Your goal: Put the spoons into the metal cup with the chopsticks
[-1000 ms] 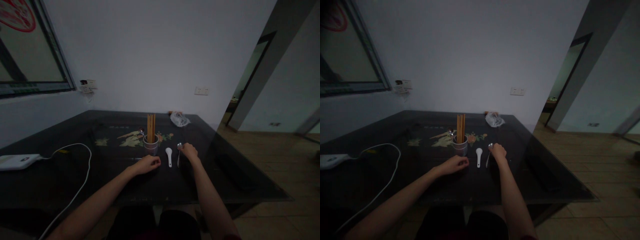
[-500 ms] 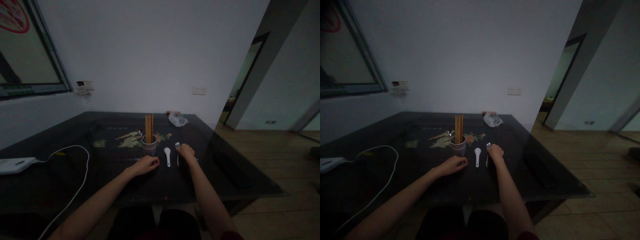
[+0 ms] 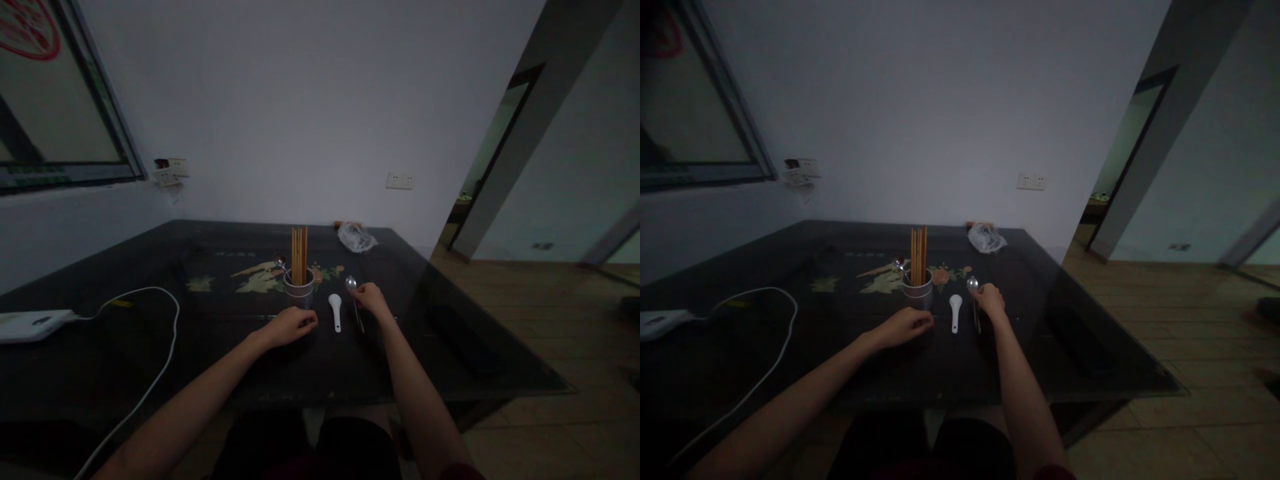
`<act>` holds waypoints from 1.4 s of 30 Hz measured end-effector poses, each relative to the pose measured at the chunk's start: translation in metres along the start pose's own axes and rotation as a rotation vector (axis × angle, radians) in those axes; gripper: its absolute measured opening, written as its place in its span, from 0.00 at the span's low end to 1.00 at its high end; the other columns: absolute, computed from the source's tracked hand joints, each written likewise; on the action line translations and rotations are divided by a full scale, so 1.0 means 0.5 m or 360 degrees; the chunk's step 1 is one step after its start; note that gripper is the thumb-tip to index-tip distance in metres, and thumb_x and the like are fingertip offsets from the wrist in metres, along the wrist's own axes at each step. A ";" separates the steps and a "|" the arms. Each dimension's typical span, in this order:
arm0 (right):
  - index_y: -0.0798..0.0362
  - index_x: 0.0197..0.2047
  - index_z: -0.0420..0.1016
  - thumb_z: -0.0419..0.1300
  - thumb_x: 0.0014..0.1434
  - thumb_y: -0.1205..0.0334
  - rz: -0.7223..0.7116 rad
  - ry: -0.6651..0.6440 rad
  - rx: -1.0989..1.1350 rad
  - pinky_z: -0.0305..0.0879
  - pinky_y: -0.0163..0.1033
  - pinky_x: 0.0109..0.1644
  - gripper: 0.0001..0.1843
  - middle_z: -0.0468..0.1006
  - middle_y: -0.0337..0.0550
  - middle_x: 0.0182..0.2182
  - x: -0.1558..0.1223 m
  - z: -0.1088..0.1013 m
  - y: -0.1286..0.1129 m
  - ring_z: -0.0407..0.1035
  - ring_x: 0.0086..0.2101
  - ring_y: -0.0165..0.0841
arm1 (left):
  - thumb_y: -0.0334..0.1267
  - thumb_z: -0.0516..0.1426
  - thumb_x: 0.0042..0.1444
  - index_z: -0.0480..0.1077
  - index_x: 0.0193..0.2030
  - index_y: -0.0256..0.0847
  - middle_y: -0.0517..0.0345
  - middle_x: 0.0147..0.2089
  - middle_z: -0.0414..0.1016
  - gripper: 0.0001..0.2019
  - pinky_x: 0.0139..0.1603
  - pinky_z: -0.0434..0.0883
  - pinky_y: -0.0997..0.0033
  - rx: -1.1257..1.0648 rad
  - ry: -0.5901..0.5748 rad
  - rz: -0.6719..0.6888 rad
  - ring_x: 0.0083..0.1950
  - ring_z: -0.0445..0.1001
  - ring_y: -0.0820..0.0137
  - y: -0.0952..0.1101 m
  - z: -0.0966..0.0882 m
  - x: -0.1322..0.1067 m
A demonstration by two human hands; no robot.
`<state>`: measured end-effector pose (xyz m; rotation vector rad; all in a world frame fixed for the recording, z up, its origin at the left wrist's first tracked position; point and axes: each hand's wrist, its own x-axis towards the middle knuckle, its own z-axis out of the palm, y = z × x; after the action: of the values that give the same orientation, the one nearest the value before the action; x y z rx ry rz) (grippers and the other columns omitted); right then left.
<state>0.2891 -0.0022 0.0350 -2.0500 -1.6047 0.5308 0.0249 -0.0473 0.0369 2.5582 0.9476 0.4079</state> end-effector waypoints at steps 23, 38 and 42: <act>0.56 0.30 0.72 0.71 0.38 0.54 -0.0399 -0.0099 0.1940 0.67 0.31 0.26 0.19 0.80 0.44 0.24 -0.038 -0.032 -0.058 0.73 0.25 0.31 | 0.47 0.66 0.40 0.64 0.53 0.36 0.47 0.47 0.72 0.34 0.46 0.68 0.62 -0.0634 0.0690 -0.0334 0.45 0.72 0.61 -0.137 -0.052 -0.008; 0.55 0.27 0.73 0.71 0.39 0.55 -0.0487 0.0035 0.2087 0.69 0.30 0.25 0.16 0.79 0.41 0.24 -0.053 -0.032 -0.087 0.75 0.28 0.33 | 0.37 0.68 0.39 0.58 0.58 0.35 0.39 0.58 0.66 0.39 0.61 0.61 0.49 -0.1387 0.0776 -0.0362 0.58 0.68 0.56 -0.119 -0.001 0.028; 0.55 0.29 0.74 0.71 0.38 0.56 -0.0496 0.0055 0.2143 0.68 0.29 0.25 0.16 0.78 0.40 0.24 -0.061 -0.031 -0.104 0.75 0.27 0.32 | 0.37 0.69 0.38 0.58 0.58 0.35 0.39 0.58 0.67 0.40 0.62 0.59 0.48 -0.1398 0.0789 -0.0317 0.59 0.66 0.55 -0.130 0.006 0.031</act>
<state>0.2499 -0.0235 0.0785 -0.7765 -0.9741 1.0459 0.0012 0.0080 0.0072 1.5750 0.8884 1.1351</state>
